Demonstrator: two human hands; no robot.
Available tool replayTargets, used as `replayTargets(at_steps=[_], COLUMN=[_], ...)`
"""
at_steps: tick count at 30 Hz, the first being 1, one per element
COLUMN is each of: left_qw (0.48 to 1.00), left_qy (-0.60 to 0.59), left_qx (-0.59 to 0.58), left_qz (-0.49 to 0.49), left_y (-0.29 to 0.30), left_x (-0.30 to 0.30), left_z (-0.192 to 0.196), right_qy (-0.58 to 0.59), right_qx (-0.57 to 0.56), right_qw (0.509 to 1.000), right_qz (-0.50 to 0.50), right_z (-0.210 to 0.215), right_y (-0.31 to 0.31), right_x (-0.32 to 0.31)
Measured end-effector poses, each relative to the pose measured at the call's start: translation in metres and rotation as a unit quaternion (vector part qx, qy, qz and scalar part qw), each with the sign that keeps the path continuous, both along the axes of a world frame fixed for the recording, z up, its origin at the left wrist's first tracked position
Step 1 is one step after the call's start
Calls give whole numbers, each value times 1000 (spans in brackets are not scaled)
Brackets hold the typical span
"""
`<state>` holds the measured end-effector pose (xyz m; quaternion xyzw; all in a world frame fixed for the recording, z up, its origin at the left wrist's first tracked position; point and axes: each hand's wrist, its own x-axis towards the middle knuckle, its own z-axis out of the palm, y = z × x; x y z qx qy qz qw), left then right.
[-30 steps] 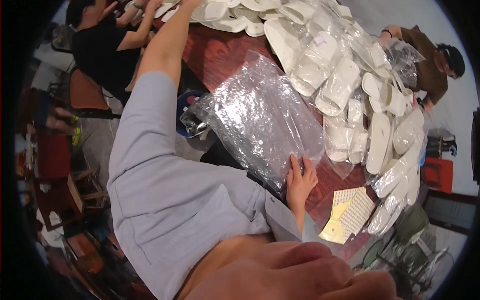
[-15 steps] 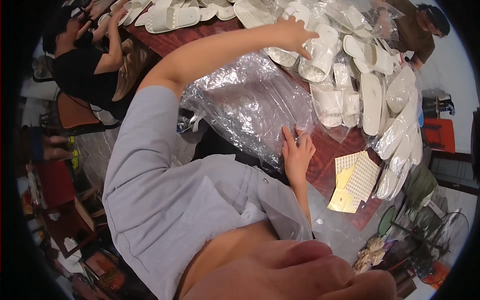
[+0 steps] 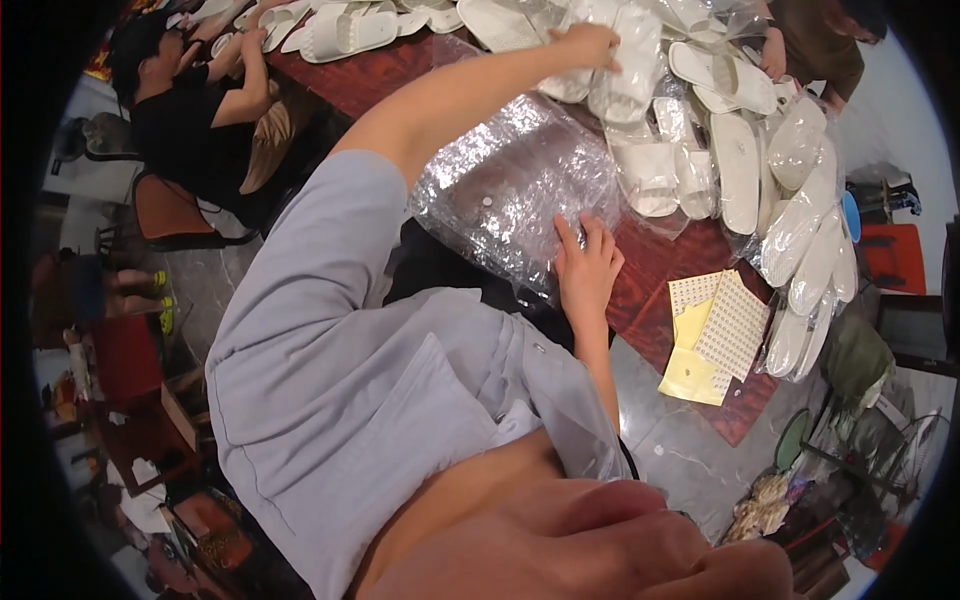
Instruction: Packaging white slippers into clear plastic bags at a manufacturing table.
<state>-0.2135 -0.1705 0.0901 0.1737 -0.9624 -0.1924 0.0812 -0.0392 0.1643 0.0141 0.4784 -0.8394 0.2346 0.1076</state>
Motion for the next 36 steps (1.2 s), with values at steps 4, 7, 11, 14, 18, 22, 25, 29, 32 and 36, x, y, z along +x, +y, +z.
replayTargets(at_steps=[4,7,11,14,18,22,25,29,32,36], left_qw=[997,979,967,949,956,813,789,794,874,946], left_qy=[65,189,102,30,-240,-155,-175,-92,-27,135], left_qx=[-9,-34,-152,-152,-35,-412,-385,-400,-236,52], left_qz=[-51,-74,-178,-276,-164,-381,-445,-449,-423,-290], left_y=[-18,-54,-17,-11,76,100,96,74,74,57], left_x=[-11,-3,113,161,214,270,268,253,253,256], left_z=[81,142,270,313,307,172,109,54,59,67], right_qy=[-11,-4,0,-17,-3,-32,30,19,-20,-14], right_qx=[7,10,12,19,-5,88,-41,72,53,55], right_qw=[1000,1000,1000,1000,1000,995,998,997,998,998], right_qz=[-1,-8,-7,-9,-10,-43,28,-28,-30,-34], right_z=[-1,0,-1,5,1,-10,-29,-18,-1,-6], right_y=[2,1,1,1,-1,4,10,8,-3,0], right_x=[-2,-2,0,0,0,-3,-10,-7,-2,-2])
